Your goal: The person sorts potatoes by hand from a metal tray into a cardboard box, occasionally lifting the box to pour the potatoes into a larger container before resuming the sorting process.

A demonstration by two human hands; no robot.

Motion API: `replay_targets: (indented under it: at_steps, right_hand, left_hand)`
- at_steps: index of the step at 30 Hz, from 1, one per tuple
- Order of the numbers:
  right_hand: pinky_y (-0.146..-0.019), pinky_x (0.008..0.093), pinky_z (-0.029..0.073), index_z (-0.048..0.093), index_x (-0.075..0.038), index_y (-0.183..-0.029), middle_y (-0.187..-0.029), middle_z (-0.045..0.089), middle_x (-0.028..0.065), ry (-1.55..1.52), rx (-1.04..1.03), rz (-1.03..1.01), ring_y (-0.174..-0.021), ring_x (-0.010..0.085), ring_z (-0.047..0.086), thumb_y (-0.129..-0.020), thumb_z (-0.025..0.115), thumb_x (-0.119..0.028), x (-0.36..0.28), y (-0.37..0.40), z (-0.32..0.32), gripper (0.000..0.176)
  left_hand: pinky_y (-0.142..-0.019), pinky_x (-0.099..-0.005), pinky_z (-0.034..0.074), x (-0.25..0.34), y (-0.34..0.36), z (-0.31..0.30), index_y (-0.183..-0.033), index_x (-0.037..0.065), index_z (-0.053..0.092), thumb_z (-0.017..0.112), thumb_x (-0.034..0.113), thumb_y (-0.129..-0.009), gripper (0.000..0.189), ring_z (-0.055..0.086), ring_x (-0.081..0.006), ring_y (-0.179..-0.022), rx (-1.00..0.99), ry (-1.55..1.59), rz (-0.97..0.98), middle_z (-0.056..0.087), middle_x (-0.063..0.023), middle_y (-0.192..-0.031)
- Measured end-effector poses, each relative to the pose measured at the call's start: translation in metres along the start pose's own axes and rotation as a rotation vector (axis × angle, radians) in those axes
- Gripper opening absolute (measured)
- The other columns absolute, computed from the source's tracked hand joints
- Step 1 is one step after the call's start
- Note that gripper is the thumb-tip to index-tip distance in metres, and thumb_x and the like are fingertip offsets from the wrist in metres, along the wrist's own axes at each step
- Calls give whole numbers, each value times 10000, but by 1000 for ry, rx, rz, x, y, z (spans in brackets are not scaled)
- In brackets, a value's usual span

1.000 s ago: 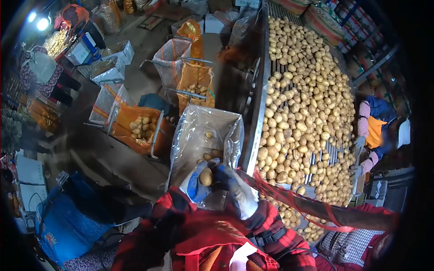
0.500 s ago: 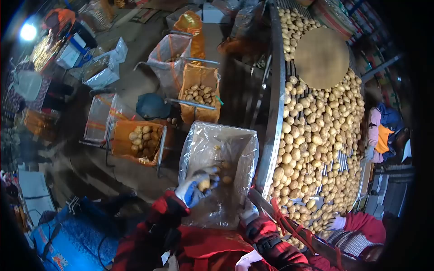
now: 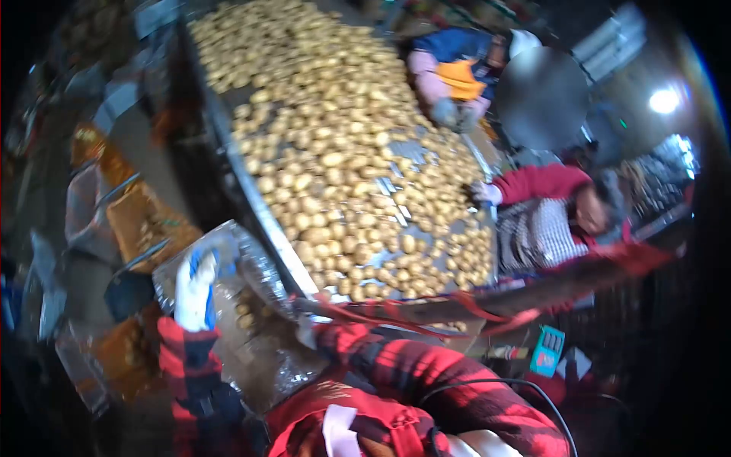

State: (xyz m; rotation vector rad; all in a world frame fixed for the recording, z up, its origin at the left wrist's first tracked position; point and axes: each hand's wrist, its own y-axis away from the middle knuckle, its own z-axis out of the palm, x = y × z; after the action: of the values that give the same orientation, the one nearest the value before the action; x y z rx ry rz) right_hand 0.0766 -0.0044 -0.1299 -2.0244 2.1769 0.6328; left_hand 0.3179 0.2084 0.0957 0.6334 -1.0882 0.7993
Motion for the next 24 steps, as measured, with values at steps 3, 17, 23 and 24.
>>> replay_targets:
  at_steps: [3,17,23,24]
  right_hand:
    - [-825,419,545,637,-34,-1256,-1032,702,182,-251,-86,27,-921,292,681,-947,602,-174,-23,-4,-45,341]
    - [-993,473,499,614,-56,-1265,-1260,631,189,-164,188,8,-1076,374,637,-833,652,-205,127,204,-190,459]
    - [-1149,644,287,508,-190,-1436,-1516,446,93,-1,221,-209,-1428,393,356,-831,706,-351,182,166,-166,657]
    - [-1153,644,280,504,-199,-1437,-1524,438,84,34,241,-206,-1436,391,344,-832,707,-354,187,162,-169,656]
  left_hand:
    - [-982,-416,520,-2,23,45,-1348,7,569,692,469,-938,630,670,-248,-1118,-258,-78,-234,673,-137,-1257]
    - [-992,-354,484,-164,83,266,-1248,36,666,564,112,-930,342,642,-236,-1138,-440,-601,-234,694,-117,-1194]
    - [-966,-442,493,-247,46,301,-1075,151,741,588,71,-839,293,649,-325,-1076,27,-1169,205,703,-98,-1132]
    - [-960,-444,490,-255,44,298,-1088,161,740,605,76,-837,297,653,-313,-1075,50,-1207,223,706,-93,-1134]
